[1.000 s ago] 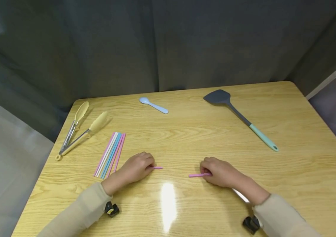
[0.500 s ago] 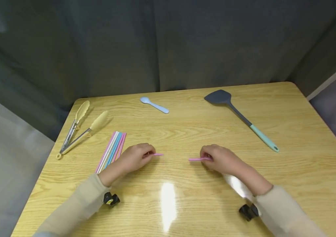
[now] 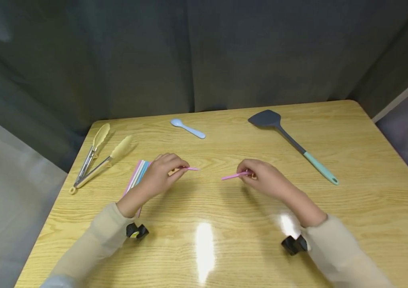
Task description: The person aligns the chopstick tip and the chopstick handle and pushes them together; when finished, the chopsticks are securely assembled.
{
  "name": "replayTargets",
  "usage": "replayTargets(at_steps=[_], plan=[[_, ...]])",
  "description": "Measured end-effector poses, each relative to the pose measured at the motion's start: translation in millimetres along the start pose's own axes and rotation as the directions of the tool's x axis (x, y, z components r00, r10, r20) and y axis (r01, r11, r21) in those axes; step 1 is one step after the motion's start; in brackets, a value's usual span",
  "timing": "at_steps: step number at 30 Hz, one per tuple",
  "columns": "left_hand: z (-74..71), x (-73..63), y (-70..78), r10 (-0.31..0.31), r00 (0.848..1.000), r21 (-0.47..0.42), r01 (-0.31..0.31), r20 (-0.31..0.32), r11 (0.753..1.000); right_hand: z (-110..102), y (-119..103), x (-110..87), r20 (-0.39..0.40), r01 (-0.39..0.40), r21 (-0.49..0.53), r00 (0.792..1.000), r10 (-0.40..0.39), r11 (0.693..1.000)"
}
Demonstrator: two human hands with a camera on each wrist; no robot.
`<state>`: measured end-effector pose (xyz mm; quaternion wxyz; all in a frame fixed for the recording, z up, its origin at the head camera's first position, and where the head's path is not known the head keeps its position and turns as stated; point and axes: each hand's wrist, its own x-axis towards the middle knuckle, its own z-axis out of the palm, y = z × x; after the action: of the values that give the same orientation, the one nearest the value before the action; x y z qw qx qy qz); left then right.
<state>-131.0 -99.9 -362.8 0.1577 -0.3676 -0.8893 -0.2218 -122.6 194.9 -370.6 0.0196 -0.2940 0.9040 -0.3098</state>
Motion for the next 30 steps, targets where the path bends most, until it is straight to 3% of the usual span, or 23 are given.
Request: replayTargets(at_steps=[9,14,21,30], plan=[[-9.7,12.0,5.5,-0.002,0.998,-0.129,-0.007,-0.07,0.992,-22,-12,8.4,-0.049,-0.022,0.1,0.998,0.027,0.995],[-14.4,19.1,7.5,0.016,0.994,-0.143,-0.031,-0.109,0.989,-31,-15,12.7,-0.094,0.0,0.143,0.995,0.014,0.99],[-20.6,25.7,8.5,0.013,0.988,-0.182,-0.04,-0.151,0.982,-37,-19,16.4,-0.154,0.049,0.092,0.987,-0.034,0.995],[-21.4,30.0,11.9,-0.048,0.985,-0.271,0.001,-0.164,0.963,-40,-20,16.1,-0.174,0.031,0.072,0.985,-0.018,0.997]])
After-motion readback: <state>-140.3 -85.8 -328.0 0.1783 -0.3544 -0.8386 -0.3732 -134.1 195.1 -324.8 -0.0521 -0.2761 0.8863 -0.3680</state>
